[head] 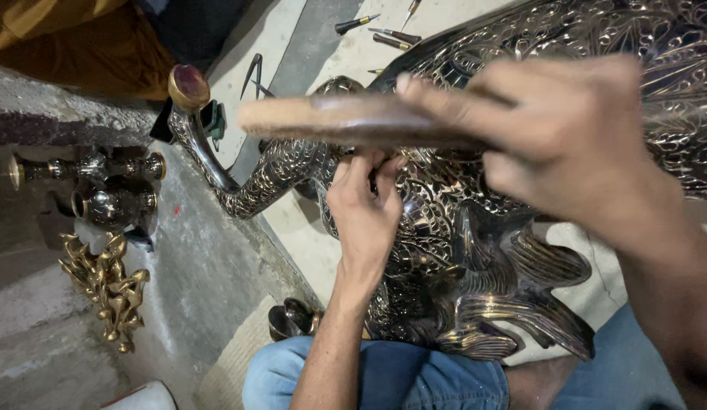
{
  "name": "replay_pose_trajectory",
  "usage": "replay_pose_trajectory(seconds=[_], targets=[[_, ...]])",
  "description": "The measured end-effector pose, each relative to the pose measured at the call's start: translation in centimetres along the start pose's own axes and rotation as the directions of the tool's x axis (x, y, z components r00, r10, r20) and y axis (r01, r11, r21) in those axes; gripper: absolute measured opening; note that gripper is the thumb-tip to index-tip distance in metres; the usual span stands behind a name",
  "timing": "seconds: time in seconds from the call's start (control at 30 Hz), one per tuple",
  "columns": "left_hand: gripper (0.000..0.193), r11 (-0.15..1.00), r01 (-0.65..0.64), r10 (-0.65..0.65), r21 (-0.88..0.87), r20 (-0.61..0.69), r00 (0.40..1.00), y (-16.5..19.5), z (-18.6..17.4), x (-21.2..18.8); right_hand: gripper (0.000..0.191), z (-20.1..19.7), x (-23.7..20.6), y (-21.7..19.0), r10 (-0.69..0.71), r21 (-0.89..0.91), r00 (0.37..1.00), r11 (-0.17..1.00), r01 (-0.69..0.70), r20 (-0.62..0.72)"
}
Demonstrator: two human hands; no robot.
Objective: The person uses a hammer and chisel to engrave fine patterns into a large, dark metallic sculpture. They hold the chisel with the left hand and strike it with a wooden mallet in the right hand, working on the surface details of the object.
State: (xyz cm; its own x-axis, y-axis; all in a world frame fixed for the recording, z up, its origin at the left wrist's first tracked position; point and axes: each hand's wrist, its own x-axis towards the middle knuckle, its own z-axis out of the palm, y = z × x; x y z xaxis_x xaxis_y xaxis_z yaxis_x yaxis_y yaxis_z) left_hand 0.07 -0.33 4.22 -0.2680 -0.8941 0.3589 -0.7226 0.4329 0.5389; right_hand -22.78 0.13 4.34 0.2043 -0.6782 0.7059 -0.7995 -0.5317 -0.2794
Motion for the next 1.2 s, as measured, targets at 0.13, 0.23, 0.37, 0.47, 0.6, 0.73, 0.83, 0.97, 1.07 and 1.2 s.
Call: replay_pose_trajectory(seconds=[0.13, 0.23, 0.37, 0.47, 0.6, 0.73, 0.83, 0.97, 1.07, 1.2], targets=[[0.021, 0.997, 0.073, -0.073, -0.001, 0.017, 0.997, 0.1, 0.0, 0.1, 0.077, -1.6, 1.8, -0.6, 0.076, 0.048, 0.997, 0.996, -0.077, 0.026], [0.017, 0.997, 0.072, -0.073, 0.033, 0.042, 0.996, 0.1, 0.0, 0.0, 0.069, -2.5, 2.0, -0.2, 0.008, 0.006, 0.998, 1.000, -0.008, 0.065], [0.016, 0.999, 0.028, -0.030, 0.028, 0.040, 0.999, 0.0, 0.0, 0.0, 0.069, -2.5, 1.4, 0.5, 0.008, -0.019, 0.989, 1.000, -0.005, 0.147], [0.021, 0.996, 0.079, -0.078, -0.033, 0.049, 0.996, -0.1, 0.0, -0.1, 0.068, -2.1, 1.5, 0.6, 0.024, 0.005, 0.998, 1.000, -0.024, 0.055], [0.018, 1.000, -0.019, 0.019, 0.001, 0.043, 0.999, -0.1, 0.0, -0.1, 0.075, -2.6, 1.9, 0.2, -0.031, -0.143, 0.983, 0.988, 0.057, 0.182], [0.026, 0.993, 0.069, -0.064, -0.101, 0.047, 0.997, 0.0, -0.2, 0.1, 0.067, -2.0, 1.8, 0.2, 0.027, 0.017, 0.999, 0.999, -0.027, 0.024], [0.022, 1.000, -0.007, 0.008, -0.008, 0.060, 0.998, 0.1, -0.4, 0.2, 0.074, -1.8, 0.8, 0.3, 0.070, -0.010, 0.988, 0.998, -0.069, 0.137], [0.024, 0.999, 0.028, -0.026, -0.024, 0.063, 0.998, 0.2, -0.5, 0.4, 0.071, -1.2, -0.2, 0.4, 0.104, 0.009, 0.994, 0.995, -0.104, 0.021], [0.024, 1.000, 0.023, -0.023, -0.002, 0.089, 0.996, 0.2, -0.5, 0.3, 0.080, -1.4, -0.6, 0.4, 0.074, -0.062, 0.986, 0.996, -0.065, 0.146], [0.037, 0.997, -0.021, 0.026, -0.079, 0.061, 0.998, -0.2, -0.3, 0.3, 0.073, -1.9, 0.1, 0.4, 0.216, 0.181, 0.976, 0.960, -0.215, 0.014]])
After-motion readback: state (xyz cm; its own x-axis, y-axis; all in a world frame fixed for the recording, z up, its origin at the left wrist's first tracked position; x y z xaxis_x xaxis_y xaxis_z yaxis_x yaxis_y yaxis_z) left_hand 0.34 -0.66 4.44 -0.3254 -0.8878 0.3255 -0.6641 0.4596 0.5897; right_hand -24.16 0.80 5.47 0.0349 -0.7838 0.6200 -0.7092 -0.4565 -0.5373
